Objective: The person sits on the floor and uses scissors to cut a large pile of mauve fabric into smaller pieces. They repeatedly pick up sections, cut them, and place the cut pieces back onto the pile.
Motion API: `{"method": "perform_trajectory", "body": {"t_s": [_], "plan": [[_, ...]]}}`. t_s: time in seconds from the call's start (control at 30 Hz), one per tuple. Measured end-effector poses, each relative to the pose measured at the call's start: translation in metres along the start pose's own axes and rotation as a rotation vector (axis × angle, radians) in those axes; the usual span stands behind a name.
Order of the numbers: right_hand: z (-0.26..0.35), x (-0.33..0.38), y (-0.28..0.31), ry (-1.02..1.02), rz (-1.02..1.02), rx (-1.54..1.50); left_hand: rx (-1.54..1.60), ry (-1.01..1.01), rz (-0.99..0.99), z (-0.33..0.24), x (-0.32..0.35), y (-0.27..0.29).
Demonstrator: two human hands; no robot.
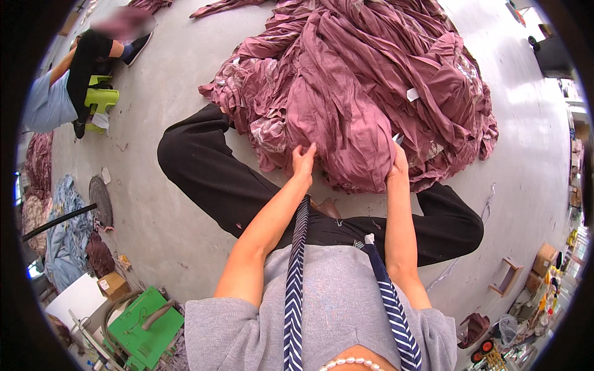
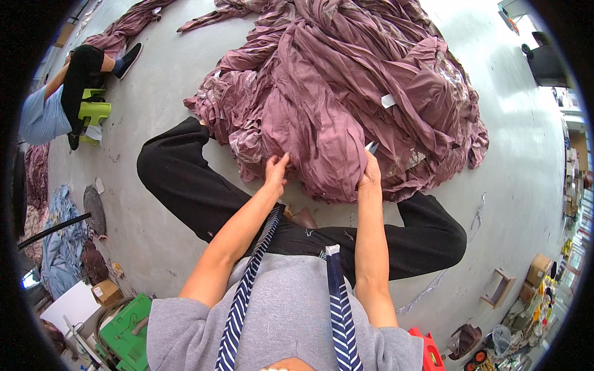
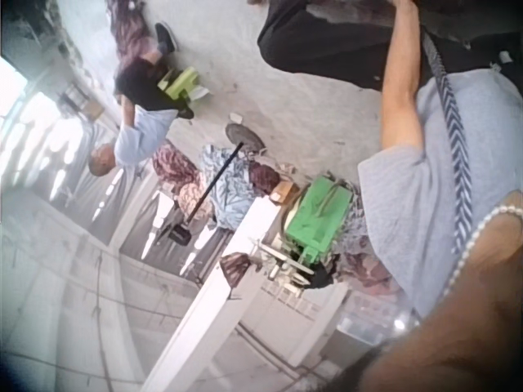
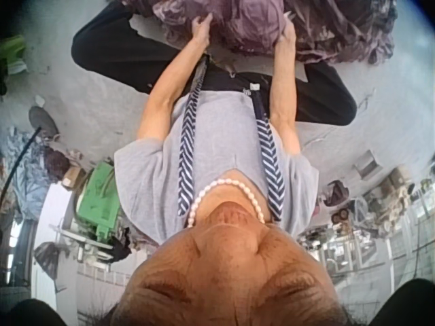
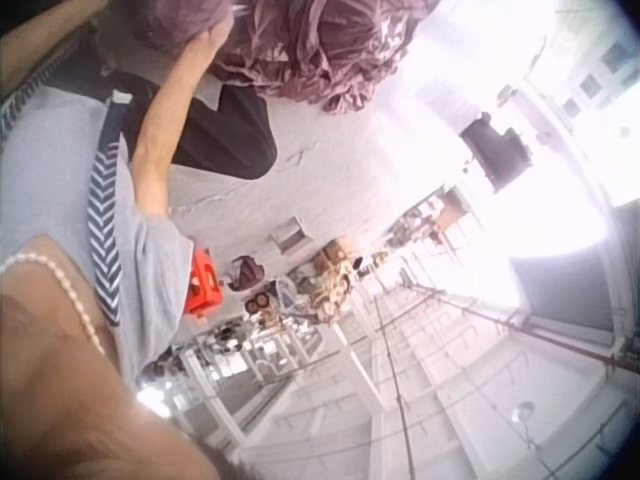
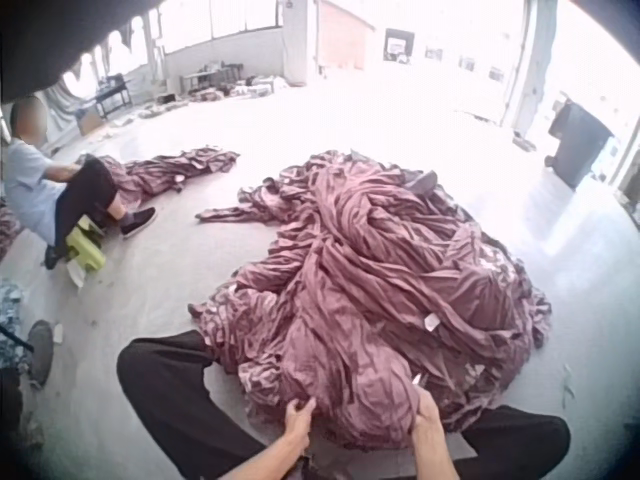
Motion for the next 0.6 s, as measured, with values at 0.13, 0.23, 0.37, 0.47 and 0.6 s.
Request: {"method": "perform_trajectory", "body": {"t_s": [0.13,0.23,0.37,0.47,0.6], "plan": [[0.011,-0.005,-0.002,0.073,-0.108,-0.009,0.014,0.157,0.078,0.033,0.004,-0.025],[0.03,-0.01,0.002,0.175,-0.233,-0.043,0.169,0.182,0.177,0.031,0.005,-0.044],[0.052,-0.017,-0.001,0.301,-0.413,-0.105,0.067,-0.299,0.29,-0.032,0.023,-0.049],[0.054,-0.017,-0.02,0.313,-0.475,-0.165,-0.131,-0.96,-0.086,-0.103,0.084,-0.015],[0.043,-0.011,-0.06,0.287,-0.479,-0.234,-0.521,-1.524,0.073,-0.124,0.177,-0.033]]}}
Point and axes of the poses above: each hand's wrist, its own x-axis away from the middle knuckle, its own y-axis out of the back of the hand, z = x × y, the point moved 9 cm from there along -x, towards the middle knuckle, and after that the axes turned 2 degrees about -x, right-handed, at the moved point
